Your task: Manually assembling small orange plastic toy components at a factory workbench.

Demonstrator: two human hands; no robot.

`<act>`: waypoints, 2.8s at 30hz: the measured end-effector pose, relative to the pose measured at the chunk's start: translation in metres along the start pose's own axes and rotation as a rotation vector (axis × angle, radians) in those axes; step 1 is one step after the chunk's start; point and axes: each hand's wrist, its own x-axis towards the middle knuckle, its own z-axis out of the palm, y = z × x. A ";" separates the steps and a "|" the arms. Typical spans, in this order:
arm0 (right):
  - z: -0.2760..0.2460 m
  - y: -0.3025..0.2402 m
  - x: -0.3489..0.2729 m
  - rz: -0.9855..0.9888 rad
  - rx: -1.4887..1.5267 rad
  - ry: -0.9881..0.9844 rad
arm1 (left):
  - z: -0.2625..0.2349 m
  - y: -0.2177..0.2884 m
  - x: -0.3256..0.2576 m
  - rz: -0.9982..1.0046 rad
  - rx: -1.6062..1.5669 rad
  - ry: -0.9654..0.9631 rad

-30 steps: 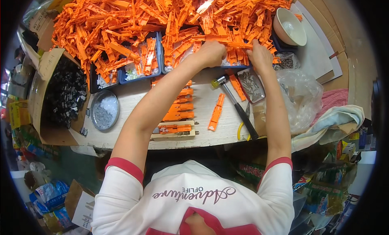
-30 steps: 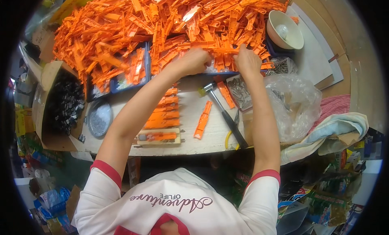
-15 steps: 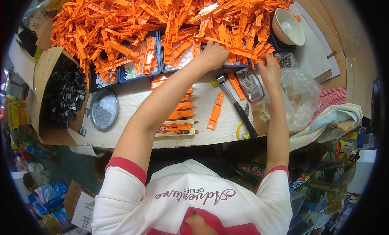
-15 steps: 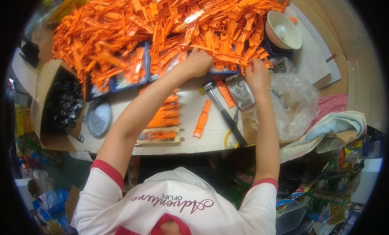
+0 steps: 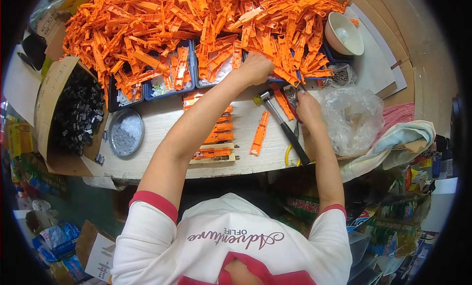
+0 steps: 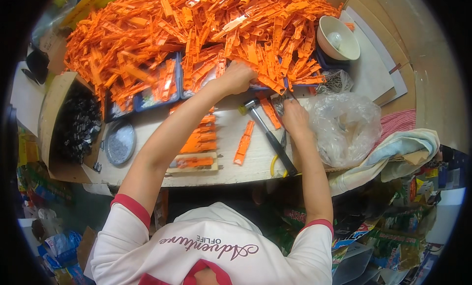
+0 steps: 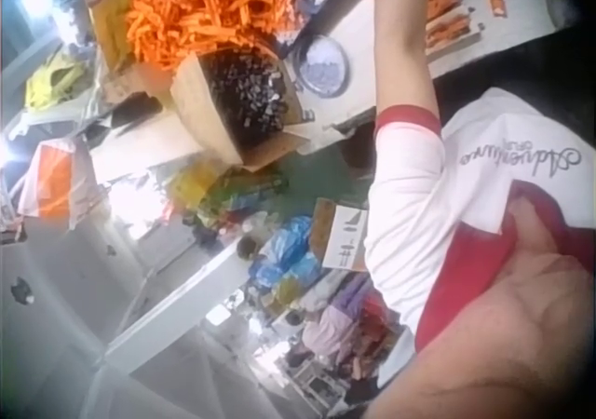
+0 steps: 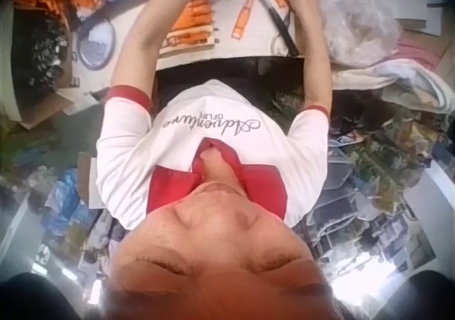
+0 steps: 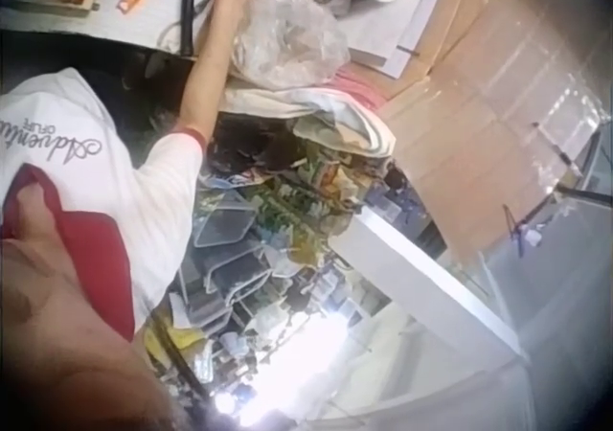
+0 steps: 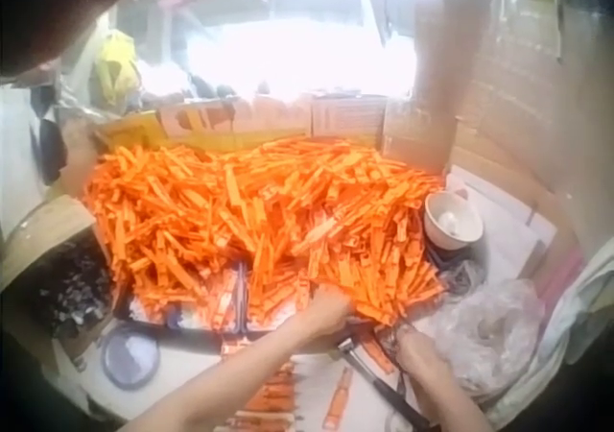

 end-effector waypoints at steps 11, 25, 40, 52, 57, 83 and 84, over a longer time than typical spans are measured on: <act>-0.010 0.004 -0.013 -0.035 0.123 0.027 | -0.002 -0.011 -0.008 -0.140 -0.495 0.372; -0.041 -0.088 -0.055 -0.060 1.221 -0.115 | -0.010 0.049 -0.173 -0.423 -2.037 0.438; -0.036 -0.181 -0.096 -0.588 1.077 -0.067 | -0.013 0.080 -0.270 -0.573 -1.973 0.460; -0.043 -0.190 -0.101 -0.562 1.037 -0.156 | -0.017 0.083 -0.283 -0.543 -1.863 0.434; -0.045 -0.192 -0.101 -0.475 1.107 -0.188 | -0.016 0.083 -0.284 -0.538 -1.821 0.440; -0.022 -0.211 -0.117 -0.683 0.778 0.285 | 0.012 0.096 -0.278 -0.619 -2.043 0.870; -0.022 -0.211 -0.117 -0.695 0.774 0.304 | 0.014 0.097 -0.277 -0.599 -2.015 0.897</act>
